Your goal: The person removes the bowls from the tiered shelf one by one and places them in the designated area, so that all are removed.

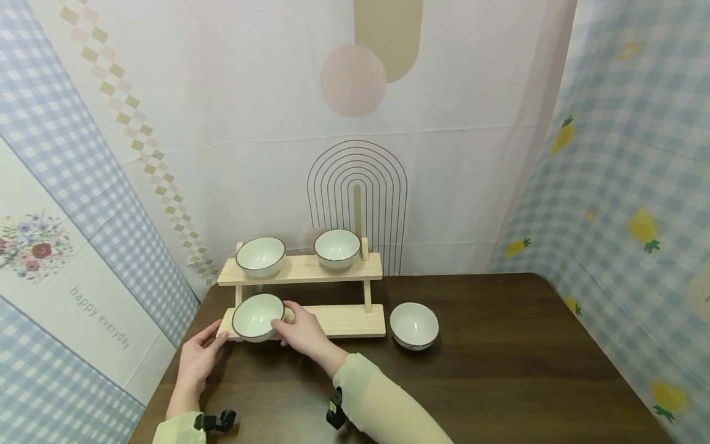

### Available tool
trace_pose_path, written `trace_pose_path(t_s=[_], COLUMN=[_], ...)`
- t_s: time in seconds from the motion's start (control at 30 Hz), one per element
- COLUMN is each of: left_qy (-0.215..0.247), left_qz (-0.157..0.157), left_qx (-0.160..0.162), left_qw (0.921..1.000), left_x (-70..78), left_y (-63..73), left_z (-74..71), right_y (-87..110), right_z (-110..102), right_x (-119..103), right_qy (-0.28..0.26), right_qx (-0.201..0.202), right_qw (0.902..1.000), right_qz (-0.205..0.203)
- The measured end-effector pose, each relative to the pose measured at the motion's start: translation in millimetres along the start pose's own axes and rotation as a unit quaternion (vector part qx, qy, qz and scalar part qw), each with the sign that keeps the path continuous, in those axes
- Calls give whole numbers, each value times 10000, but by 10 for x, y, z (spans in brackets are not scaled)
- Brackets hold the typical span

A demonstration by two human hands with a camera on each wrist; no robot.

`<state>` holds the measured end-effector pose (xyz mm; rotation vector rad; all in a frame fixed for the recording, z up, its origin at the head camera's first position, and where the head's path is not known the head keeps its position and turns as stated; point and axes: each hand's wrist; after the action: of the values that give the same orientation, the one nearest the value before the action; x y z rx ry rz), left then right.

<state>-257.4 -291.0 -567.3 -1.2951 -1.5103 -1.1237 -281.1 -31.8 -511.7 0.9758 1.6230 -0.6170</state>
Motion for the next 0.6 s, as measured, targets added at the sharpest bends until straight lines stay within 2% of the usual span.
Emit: trace_pose_path(t_s=[0.6], left_qy=[13], left_qz=[0], left_qx=[-29], left_qw=[10000], left_x=[-7], left_y=[-3], left_z=[0], right_y=[36], right_z=[40], right_x=[-9], right_qy=[-197], right_qx=[83], right_qw=[9998], right_qz=[-32])
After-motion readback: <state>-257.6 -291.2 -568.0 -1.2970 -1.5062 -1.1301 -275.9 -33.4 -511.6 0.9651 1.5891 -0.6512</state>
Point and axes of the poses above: each hand's wrist, its own y-axis away from the middle knuckle, its own z-axis out of the palm, x = y × z, and after that the axes turned 14 degrees about -x, right-handed
